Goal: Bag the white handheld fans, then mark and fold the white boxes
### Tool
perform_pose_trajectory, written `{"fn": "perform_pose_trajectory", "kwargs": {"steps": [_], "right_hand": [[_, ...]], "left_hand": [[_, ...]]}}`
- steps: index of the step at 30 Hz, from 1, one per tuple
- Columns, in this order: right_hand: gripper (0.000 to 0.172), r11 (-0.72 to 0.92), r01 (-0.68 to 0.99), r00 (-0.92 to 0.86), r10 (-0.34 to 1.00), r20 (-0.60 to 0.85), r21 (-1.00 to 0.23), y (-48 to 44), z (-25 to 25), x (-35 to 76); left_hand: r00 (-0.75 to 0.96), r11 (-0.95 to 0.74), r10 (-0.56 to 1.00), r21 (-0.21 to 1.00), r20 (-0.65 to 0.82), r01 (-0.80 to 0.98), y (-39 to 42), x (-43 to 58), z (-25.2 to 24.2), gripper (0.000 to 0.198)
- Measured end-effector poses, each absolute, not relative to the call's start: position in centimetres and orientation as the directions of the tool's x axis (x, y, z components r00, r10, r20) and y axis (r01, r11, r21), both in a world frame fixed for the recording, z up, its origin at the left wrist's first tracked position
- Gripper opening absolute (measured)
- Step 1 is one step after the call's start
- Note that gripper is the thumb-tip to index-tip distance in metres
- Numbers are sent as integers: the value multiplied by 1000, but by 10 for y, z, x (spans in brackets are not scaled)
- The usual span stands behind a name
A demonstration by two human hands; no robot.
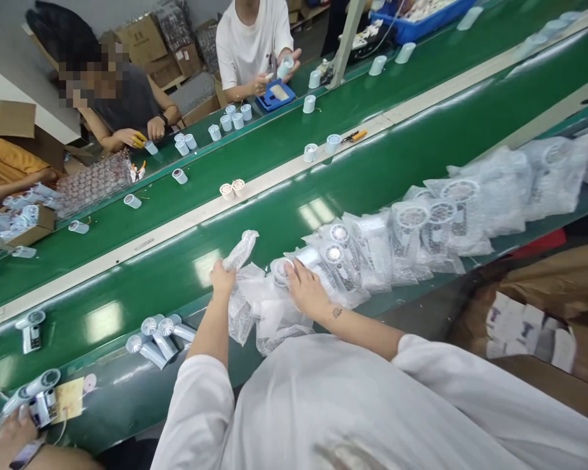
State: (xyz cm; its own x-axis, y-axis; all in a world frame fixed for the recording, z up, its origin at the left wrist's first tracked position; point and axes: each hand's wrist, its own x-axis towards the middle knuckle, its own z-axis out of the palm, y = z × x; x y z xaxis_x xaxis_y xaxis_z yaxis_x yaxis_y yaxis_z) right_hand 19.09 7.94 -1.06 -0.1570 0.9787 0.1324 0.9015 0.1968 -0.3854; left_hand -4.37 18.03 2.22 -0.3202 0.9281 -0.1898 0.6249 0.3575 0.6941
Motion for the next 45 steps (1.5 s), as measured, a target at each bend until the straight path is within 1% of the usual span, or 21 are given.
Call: {"fn": "perform_pose_trajectory", "kwargs": {"steps": [3, 6, 9, 11, 12, 13, 15, 16, 18, 21, 23, 25, 26, 28, 31, 33, 36, 38, 41, 43, 45], "right_hand": [[57, 214, 948, -176, 970, 169, -238, 67, -18, 197], [53, 257, 928, -201, 955, 217, -271, 65, 0, 209], [33, 368, 776, -233, 922, 309, -512, 71, 35, 208], [25, 384, 545, -299, 919, 255, -745, 76, 61, 193], [25, 332, 414, -357, 916, 184, -848, 77, 71, 182], [32, 241, 303, -419, 903, 98, -922, 79, 80, 169], [56, 40, 180, -497, 866, -56, -983, 79, 89, 141], [58, -48, 152, -506, 854, -120, -987, 78, 89, 129], [44, -212, 114, -503, 830, -241, -971, 77, 82, 111], [40, -387, 77, -446, 811, -379, -919, 75, 65, 103], [42, -403, 93, -357, 840, -409, -910, 74, 58, 104], [43, -352, 156, -294, 876, -384, -923, 71, 60, 104], [44, -313, 193, -283, 890, -358, -930, 70, 63, 102], [42, -241, 242, -281, 910, -305, -940, 67, 71, 96], [36, -231, 241, -328, 895, -303, -943, 66, 83, 88], [37, -254, 240, -373, 867, -330, -937, 69, 88, 84], [34, -275, 247, -365, 862, -352, -929, 74, 94, 81], [29, -308, 226, -333, 867, -370, -924, 76, 100, 78], [30, -511, 15, -359, 799, -482, -859, 72, 111, 76], [33, -677, -168, -465, 695, -548, -716, 67, 118, 81], [42, -754, -264, -587, 621, -520, -602, 60, 120, 92]], "left_hand": [[-319, 345, 932, 697, -172, 628, 190, -37, 10, 24], [-325, 306, 938, 720, -118, 623, 188, -42, 15, 24], [-350, 267, 935, 760, -56, 593, 174, -52, 38, 18], [-372, 270, 926, 795, -61, 543, 152, -54, 57, 22], [-372, 280, 925, 811, -83, 514, 137, -53, 66, 26], [-358, 290, 926, 827, -116, 482, 120, -49, 73, 32], [-304, 306, 934, 861, -188, 407, 85, -41, 82, 42], [-284, 319, 932, 884, -226, 342, 68, -38, 82, 46], [-293, 369, 904, 915, -311, 166, 41, -39, 76, 53], [-439, 474, 788, 880, -432, -14, 19, -68, 56, 56], [-647, 533, 659, 845, -384, 40, 16, -99, 40, 49], [-826, 603, 490, 792, -278, 92, 19, -128, 24, 35], [-870, 630, 424, 772, -250, 86, 21, -139, 17, 32], [-884, 656, 362, 755, -296, 16, 23, -149, 7, 33], [-826, 606, 405, 791, -392, -78, 14, -139, 8, 23], [-763, 501, 501, 856, -408, -128, -3, -123, 24, 24], [-611, 287, 710, 936, -350, -202, -36, -95, 62, 35], [-464, 203, 842, 959, -274, -196, -52, -77, 87, 41], [-282, 157, 951, 983, -126, 91, -58, -55, 107, 32], [-273, 155, 960, 932, -63, 328, -52, -40, 107, 24], [-288, 195, 955, 885, -73, 422, -45, -28, 102, 22]]}}
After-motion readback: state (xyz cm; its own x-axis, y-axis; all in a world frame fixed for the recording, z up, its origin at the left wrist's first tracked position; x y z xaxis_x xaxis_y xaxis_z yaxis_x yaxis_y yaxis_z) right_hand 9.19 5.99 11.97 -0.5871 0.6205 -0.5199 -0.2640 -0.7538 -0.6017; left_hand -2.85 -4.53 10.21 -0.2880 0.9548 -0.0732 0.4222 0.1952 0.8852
